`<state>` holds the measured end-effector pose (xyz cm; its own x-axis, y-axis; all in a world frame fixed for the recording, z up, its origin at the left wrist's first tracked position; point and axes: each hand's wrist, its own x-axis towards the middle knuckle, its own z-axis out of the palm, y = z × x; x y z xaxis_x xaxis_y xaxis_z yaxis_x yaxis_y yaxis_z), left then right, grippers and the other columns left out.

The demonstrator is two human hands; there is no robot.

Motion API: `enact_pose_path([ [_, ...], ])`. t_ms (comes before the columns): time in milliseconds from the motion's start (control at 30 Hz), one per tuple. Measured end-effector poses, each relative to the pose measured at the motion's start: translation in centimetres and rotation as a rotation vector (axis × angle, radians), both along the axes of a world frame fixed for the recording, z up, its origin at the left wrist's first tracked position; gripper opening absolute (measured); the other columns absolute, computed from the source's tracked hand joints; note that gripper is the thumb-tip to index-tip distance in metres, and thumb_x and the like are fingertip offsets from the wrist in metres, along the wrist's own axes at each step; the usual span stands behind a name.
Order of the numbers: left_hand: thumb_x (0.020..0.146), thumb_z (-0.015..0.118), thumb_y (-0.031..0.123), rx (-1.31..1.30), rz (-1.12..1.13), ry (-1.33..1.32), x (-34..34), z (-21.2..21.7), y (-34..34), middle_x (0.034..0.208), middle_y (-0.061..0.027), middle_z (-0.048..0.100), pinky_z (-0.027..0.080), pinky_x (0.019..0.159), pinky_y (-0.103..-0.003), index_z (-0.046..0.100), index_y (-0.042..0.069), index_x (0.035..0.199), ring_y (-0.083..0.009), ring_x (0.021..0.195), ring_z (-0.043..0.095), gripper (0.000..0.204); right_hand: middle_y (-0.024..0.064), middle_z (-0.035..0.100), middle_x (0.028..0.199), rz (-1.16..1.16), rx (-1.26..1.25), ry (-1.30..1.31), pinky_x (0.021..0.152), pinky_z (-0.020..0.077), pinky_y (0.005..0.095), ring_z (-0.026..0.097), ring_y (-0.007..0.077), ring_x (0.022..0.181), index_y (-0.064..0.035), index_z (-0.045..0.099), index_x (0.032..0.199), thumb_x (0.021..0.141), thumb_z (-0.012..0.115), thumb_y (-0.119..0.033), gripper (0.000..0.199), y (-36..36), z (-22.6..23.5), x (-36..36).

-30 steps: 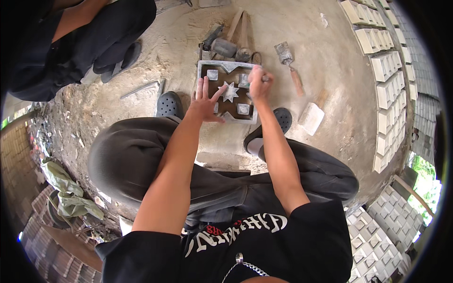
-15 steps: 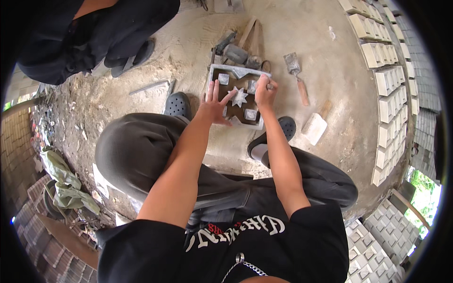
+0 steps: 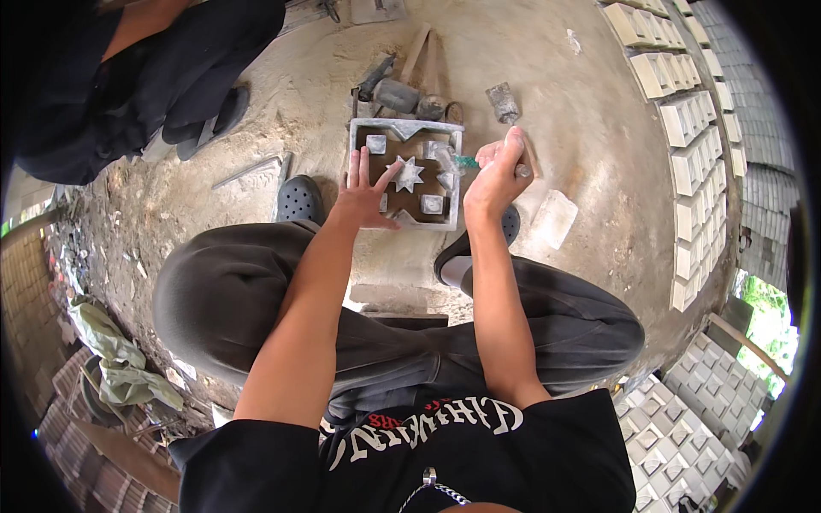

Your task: The person fills a star-shaped mold with cement and uses a tool to smooth and press the material into the mold.

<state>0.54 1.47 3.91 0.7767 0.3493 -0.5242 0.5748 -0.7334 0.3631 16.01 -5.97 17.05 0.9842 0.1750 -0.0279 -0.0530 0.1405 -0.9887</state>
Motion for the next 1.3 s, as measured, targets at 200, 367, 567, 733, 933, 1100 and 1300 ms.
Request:
enact_pose_path([
  [200,0.051,0.077,0.066,0.026,-0.034,0.019,0.0,0.0,-0.1,0.148,-0.0298,-0.018,0.021,0.107,-0.058,-0.002,0.039,0.147,-0.0460,0.138,-0.012,0.126,-0.0016,0.043,0.055,-0.083,-0.309,-0.039,0.052,0.0319,0.0259,0.040,0.0086,0.053,-0.0085,0.044,0.056,0.092,0.055,-0.037,0.047,-1.1,-6.4,-1.0],
  [367,0.052,0.074,0.070,0.018,-0.080,0.108,0.5,0.6,0.0,0.146,-0.0327,-0.020,0.018,0.108,-0.058,-0.004,0.035,0.148,-0.0491,0.137,-0.014,0.128,-0.0005,0.046,0.052,0.372,-0.141,-0.052,0.048,0.0339,0.0266,0.042,0.0060,0.051,-0.0026,0.053,0.060,0.093,0.056,-0.029,0.042,-3.0,-10.7,-0.8],
  [567,0.049,0.078,0.066,-0.002,-0.022,0.062,0.1,0.1,-0.2,0.148,-0.0284,-0.019,0.017,0.108,-0.059,-0.001,0.038,0.147,-0.0449,0.138,-0.014,0.129,-0.0046,0.031,0.051,0.637,-0.357,-0.087,0.046,0.0227,0.0293,0.031,0.0054,0.052,-0.0002,0.046,0.056,0.090,0.058,-0.030,0.047,-2.2,-8.2,1.8],
  [733,0.050,0.078,0.066,-0.006,-0.037,0.126,0.9,0.6,-0.4,0.147,-0.0288,-0.023,0.017,0.107,-0.060,-0.004,0.038,0.147,-0.0454,0.138,-0.017,0.130,-0.0034,0.029,0.050,0.397,-0.181,-0.182,0.046,0.0230,0.0311,0.029,0.0055,0.050,-0.0002,0.041,0.055,0.089,0.056,-0.026,0.045,-2.6,-9.3,0.9],
  [933,0.051,0.075,0.069,0.013,-0.075,0.150,0.7,0.1,0.0,0.143,-0.0331,-0.026,0.016,0.106,-0.063,-0.012,0.036,0.146,-0.0504,0.134,-0.019,0.133,-0.0060,0.033,0.050,0.497,-0.102,-0.063,0.045,0.0225,0.0293,0.030,0.0043,0.050,-0.0005,0.040,0.054,0.090,0.054,-0.024,0.045,-2.9,-8.9,2.1],
  [1100,0.051,0.074,0.070,0.010,-0.096,0.105,1.0,0.1,-0.6,0.145,-0.0326,-0.023,0.017,0.105,-0.063,-0.009,0.036,0.146,-0.0496,0.135,-0.018,0.131,-0.0061,0.036,0.048,0.451,-0.018,0.140,0.042,0.0208,0.0270,0.031,0.0038,0.044,-0.0083,0.040,0.049,0.090,0.055,-0.021,0.046,-4.0,-11.0,3.1],
  [1300,0.050,0.074,0.072,0.032,-0.081,0.113,0.8,0.0,-0.4,0.145,-0.0326,-0.022,0.017,0.105,-0.063,-0.008,0.034,0.147,-0.0501,0.135,-0.018,0.132,-0.0056,0.034,0.049,0.497,0.055,0.094,0.043,0.0206,0.0289,0.029,0.0052,0.046,-0.0062,0.039,0.051,0.090,0.055,-0.018,0.044,-4.6,-8.5,2.8],
])
